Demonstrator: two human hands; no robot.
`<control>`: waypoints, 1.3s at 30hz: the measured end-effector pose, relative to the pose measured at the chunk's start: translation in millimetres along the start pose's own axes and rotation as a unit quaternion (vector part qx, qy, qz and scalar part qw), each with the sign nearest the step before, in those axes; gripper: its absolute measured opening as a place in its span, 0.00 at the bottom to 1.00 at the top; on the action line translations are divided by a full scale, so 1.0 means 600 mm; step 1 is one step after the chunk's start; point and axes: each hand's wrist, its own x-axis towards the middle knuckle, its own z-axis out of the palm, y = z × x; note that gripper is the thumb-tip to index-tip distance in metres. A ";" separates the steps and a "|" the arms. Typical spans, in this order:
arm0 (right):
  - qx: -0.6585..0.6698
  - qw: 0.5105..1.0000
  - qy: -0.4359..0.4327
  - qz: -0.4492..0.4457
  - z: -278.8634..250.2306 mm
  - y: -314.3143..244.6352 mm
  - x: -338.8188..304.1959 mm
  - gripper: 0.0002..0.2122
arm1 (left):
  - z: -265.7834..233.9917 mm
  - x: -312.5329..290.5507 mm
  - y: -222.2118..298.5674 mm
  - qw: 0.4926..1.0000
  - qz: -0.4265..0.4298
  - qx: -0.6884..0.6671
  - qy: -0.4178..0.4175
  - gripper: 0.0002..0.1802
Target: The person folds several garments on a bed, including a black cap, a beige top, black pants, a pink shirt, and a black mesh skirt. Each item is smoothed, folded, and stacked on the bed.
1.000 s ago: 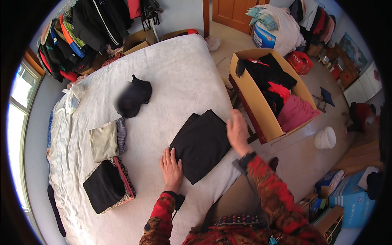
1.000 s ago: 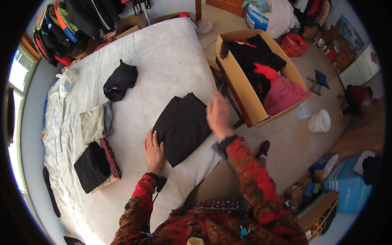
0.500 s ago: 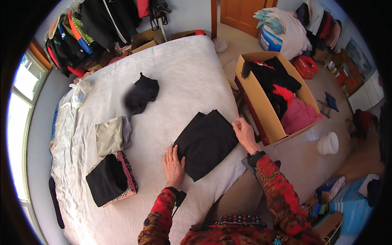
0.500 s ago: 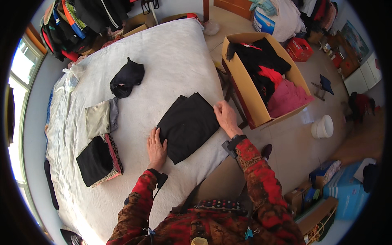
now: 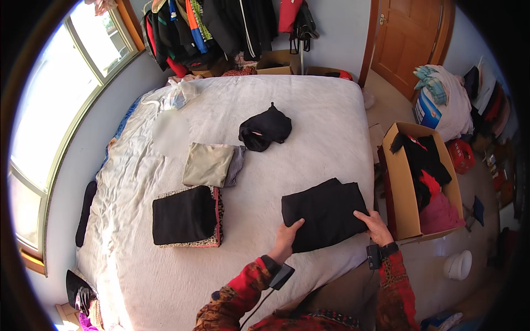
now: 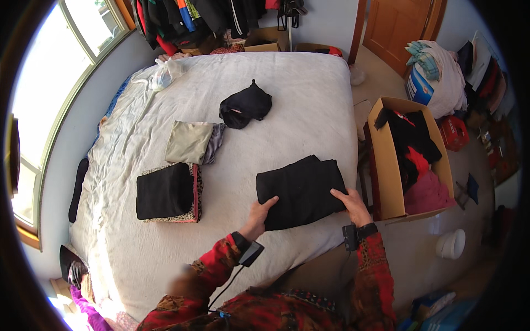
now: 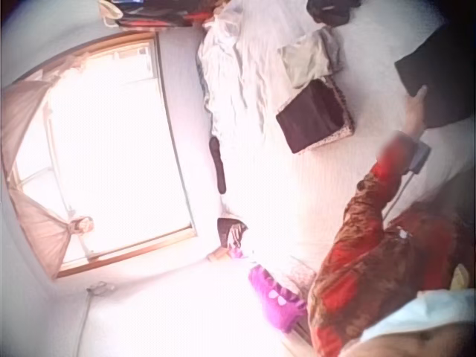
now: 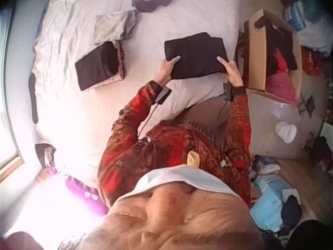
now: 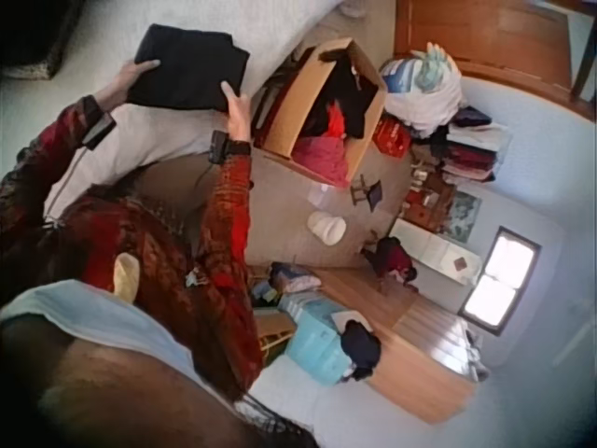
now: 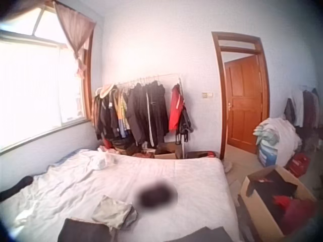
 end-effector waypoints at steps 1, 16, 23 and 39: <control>0.040 0.999 -0.017 -0.030 0.013 -0.013 -0.004 0.23 | -0.009 0.004 0.032 1.000 0.012 0.017 -0.010 0.24; 0.079 0.954 -0.183 -0.225 0.433 -0.207 0.107 0.24 | -0.350 0.112 0.607 0.755 0.378 0.486 0.226 0.34; -0.029 0.985 -0.121 -0.116 0.288 -0.037 0.088 0.18 | -0.425 0.165 0.516 0.665 0.274 0.619 0.316 0.34; -0.013 0.943 0.239 -0.231 -0.053 0.116 -0.130 0.06 | -0.373 0.280 0.492 0.643 0.167 0.716 0.217 0.49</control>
